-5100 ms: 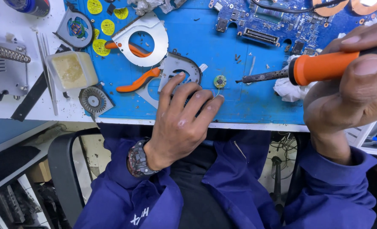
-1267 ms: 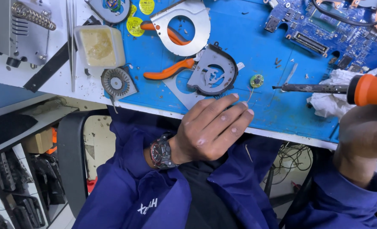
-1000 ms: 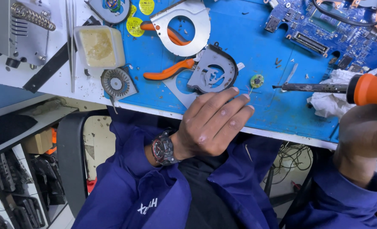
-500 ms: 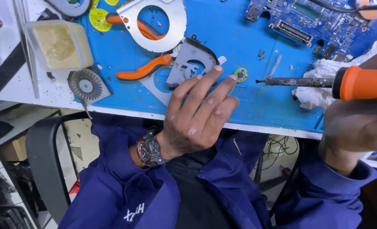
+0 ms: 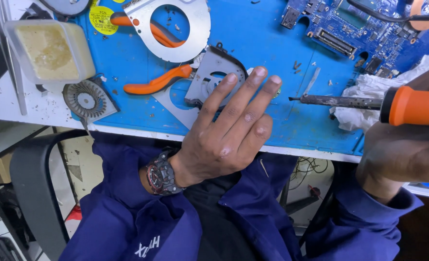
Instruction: Soldering wires onto a small electronic component using a soldering iron on a repair workbench
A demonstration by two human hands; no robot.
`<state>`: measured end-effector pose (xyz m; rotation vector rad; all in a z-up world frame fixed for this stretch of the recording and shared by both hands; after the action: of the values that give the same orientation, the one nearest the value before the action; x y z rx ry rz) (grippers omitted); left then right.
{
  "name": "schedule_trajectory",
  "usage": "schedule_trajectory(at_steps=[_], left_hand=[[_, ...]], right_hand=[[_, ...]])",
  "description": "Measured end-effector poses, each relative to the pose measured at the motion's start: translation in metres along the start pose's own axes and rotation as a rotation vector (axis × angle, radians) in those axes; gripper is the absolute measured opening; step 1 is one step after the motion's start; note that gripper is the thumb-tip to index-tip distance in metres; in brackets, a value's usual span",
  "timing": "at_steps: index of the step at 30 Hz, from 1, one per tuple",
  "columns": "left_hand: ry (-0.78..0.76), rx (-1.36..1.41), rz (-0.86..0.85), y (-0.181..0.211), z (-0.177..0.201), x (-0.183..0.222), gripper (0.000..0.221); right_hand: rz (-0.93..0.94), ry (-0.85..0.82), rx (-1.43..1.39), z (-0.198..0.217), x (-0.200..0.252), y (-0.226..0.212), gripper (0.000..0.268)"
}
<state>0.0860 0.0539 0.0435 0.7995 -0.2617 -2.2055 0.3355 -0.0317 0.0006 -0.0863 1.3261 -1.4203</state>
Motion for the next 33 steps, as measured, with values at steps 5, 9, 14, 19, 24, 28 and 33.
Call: schedule_trajectory(at_steps=[5,9,14,19,24,28,33], left_hand=[[-0.029,0.064,-0.018,-0.001,-0.001,0.002,0.034],[-0.029,0.053,0.008,-0.002,-0.003,0.001,0.035],[0.084,0.043,0.076,-0.006,0.0,0.003,0.025],[0.082,0.142,0.002,-0.006,0.009,0.006,0.018],[0.058,0.267,0.002,-0.008,0.018,0.002,0.015],[0.062,0.268,-0.002,-0.008,0.022,-0.002,0.014],[0.058,0.255,0.005,-0.006,0.026,-0.007,0.01]], right_hand=[[-0.036,0.032,0.04,0.005,0.002,0.002,0.08],[0.003,0.044,0.055,0.008,0.001,0.0,0.07],[-0.024,0.012,0.007,0.007,0.004,0.003,0.072],[-0.015,0.013,0.031,0.002,0.0,-0.002,0.077],[-0.002,0.015,0.065,0.002,-0.002,-0.003,0.084],[0.019,-0.017,-0.01,0.001,-0.001,-0.002,0.077],[0.026,-0.035,-0.011,0.003,0.001,0.001,0.07]])
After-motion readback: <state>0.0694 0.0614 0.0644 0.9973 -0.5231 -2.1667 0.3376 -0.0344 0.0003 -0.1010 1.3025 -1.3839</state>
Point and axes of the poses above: each hand's wrist, its own x-axis away from the middle knuckle, its own z-axis out of the back of the hand, y = z × x, the point moved 10 cm from there along -x, towards the middle knuckle, and after that the axes turned 15 degrees about z, right-handed, at the moved point
